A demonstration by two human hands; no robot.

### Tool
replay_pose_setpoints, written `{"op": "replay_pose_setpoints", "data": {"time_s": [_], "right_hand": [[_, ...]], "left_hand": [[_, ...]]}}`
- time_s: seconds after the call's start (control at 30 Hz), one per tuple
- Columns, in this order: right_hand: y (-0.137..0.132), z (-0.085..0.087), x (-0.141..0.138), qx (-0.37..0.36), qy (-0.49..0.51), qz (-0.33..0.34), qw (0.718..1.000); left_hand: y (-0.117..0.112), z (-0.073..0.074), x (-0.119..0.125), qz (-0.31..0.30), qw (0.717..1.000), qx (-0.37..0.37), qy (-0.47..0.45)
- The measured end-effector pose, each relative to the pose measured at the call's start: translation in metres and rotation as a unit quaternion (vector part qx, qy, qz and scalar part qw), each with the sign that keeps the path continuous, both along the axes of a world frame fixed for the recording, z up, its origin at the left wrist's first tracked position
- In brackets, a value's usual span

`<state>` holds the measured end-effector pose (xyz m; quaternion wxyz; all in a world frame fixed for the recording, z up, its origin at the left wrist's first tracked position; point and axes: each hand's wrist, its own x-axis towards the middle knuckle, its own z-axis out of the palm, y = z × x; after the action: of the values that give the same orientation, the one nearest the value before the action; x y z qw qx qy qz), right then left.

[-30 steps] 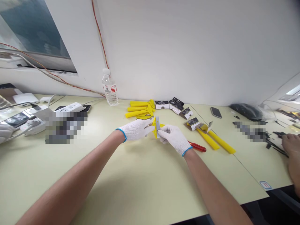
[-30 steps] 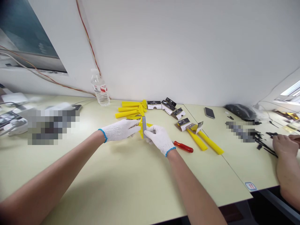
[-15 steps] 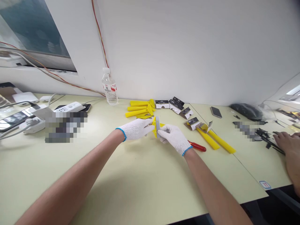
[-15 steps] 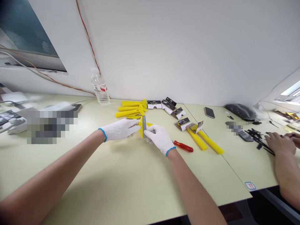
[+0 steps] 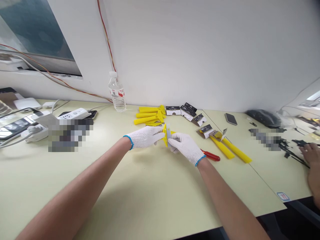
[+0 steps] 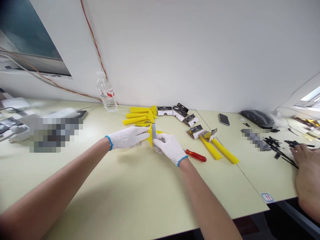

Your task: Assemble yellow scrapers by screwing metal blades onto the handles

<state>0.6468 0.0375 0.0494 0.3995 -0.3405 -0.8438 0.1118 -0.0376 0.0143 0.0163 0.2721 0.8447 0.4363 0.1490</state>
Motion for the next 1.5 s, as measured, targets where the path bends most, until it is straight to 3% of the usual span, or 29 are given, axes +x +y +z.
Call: {"op": "replay_pose_setpoints", "data": {"time_s": [0.1, 0.23, 0.33, 0.43, 0.5, 0.57, 0.67, 0.73, 0.87, 0.97, 1.03, 1.23, 1.5], "right_hand": [[-0.006, 0.013, -0.040, -0.035, 0.002, 0.036, 0.999], [-0.024, 0.043, -0.116, -0.195, -0.023, 0.094, 0.976], [-0.027, 0.049, -0.133, -0.214, -0.029, 0.091, 0.972], [-0.009, 0.030, -0.089, -0.145, 0.002, 0.107, 0.984], [0.010, 0.008, -0.037, -0.009, 0.034, 0.100, 0.994], [0.029, -0.014, 0.015, 0.060, 0.033, 0.026, 0.997], [0.050, -0.034, 0.060, 0.055, 0.042, -0.063, 0.996], [0.056, -0.037, 0.063, 0.042, 0.055, -0.074, 0.995], [0.055, -0.029, 0.039, 0.010, 0.085, -0.084, 0.993], [0.053, -0.026, 0.034, -0.008, 0.100, -0.133, 0.986], [0.054, -0.027, 0.041, -0.008, 0.084, -0.153, 0.985], [0.064, -0.037, 0.069, 0.011, 0.060, -0.128, 0.990], [0.073, -0.047, 0.094, 0.029, -0.020, -0.238, 0.971]], "left_hand": [[-0.004, 0.004, 0.002, 0.038, 0.996, -0.072, -0.031], [-0.007, 0.011, 0.004, 0.065, 0.989, -0.123, -0.045], [-0.007, 0.015, 0.000, 0.090, 0.986, -0.128, -0.050], [-0.006, 0.016, -0.005, 0.106, 0.984, -0.135, -0.040], [-0.005, 0.016, -0.007, 0.100, 0.986, -0.132, -0.023], [-0.005, 0.016, -0.007, 0.095, 0.988, -0.124, -0.011], [-0.005, 0.017, -0.007, 0.093, 0.989, -0.113, -0.015], [-0.006, 0.017, -0.007, 0.091, 0.989, -0.111, -0.017], [-0.006, 0.016, -0.008, 0.092, 0.989, -0.116, -0.018], [-0.006, 0.015, -0.008, 0.094, 0.988, -0.121, -0.021], [-0.006, 0.016, -0.008, 0.094, 0.988, -0.122, -0.022], [-0.008, 0.018, -0.006, 0.096, 0.987, -0.127, -0.021], [-0.005, 0.015, -0.007, 0.092, 0.988, -0.120, -0.020]]}}
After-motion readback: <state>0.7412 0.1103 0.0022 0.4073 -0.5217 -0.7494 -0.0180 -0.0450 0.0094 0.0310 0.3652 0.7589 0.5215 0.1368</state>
